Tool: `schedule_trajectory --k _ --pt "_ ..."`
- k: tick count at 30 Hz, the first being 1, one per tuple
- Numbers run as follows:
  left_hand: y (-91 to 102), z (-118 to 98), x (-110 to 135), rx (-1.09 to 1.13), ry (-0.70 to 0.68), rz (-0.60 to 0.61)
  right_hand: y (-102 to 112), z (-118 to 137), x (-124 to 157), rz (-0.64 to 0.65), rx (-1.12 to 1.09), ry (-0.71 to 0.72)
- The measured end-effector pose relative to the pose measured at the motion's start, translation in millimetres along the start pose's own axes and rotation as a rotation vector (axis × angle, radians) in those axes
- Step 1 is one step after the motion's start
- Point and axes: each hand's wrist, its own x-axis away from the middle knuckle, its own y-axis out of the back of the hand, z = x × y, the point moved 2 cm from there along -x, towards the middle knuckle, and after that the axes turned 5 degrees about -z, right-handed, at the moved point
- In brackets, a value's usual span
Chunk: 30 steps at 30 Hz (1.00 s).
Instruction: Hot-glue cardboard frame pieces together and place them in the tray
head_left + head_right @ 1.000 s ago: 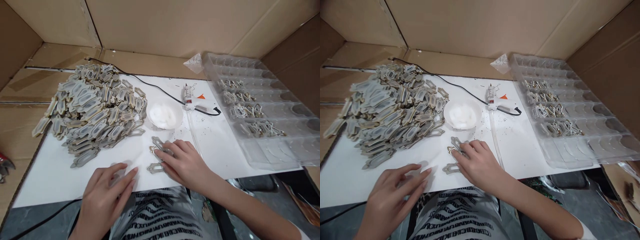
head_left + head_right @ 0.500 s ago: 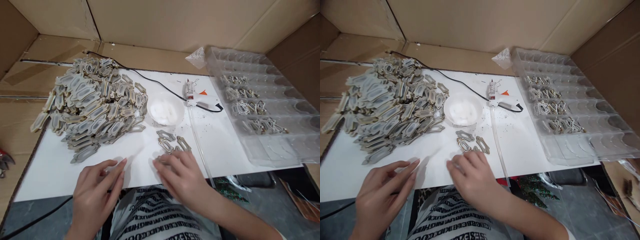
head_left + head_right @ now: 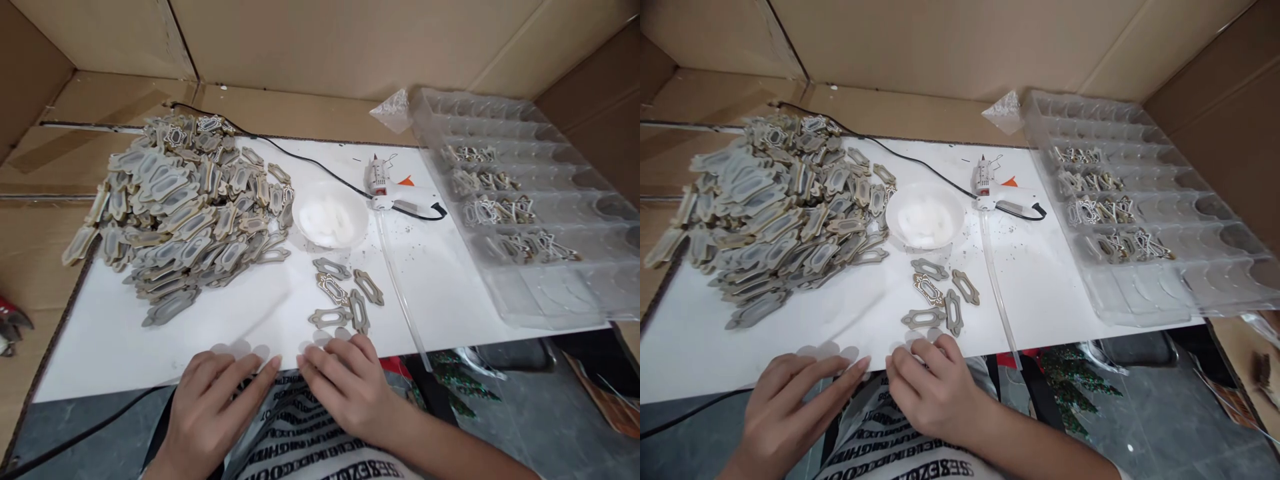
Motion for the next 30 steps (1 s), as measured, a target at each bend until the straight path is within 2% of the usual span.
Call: schedule_trajectory --k 5,8,10,14,19,24,30 --pt "4.3 2.6 0.0 0.093 0.040 -0.054 4.8 -2.9 0.4 -0.062 -0.084 -0.081" --pt "8.7 5.6 -5.2 0.138 0.140 -0.103 15.9 -18.8 -0.2 -0.123 -0.083 -0.221" --pt "10.2 6.7 -9.2 0.163 0.188 -0.121 23.1 -30.5 -1.5 -0.142 -0.008 -0.249" --pt "9.4 6.7 -16.2 0.200 0.196 -0.128 28.8 -44.3 -7.9 -0.100 0.094 -0.172" --pt "9.5 5.6 -17.4 0.205 0.146 -0.128 25.8 -47.3 -15.9 -0.055 0.111 -0.082" --pt "10.4 5.6 -16.2 0.190 0.172 -0.127 23.9 -49.2 -16.5 -0.053 0.136 -0.064" --pt "7.0 4.6 -21.2 0.200 0.128 -0.114 23.2 -51.1 -14.5 0.000 0.147 -0.047"
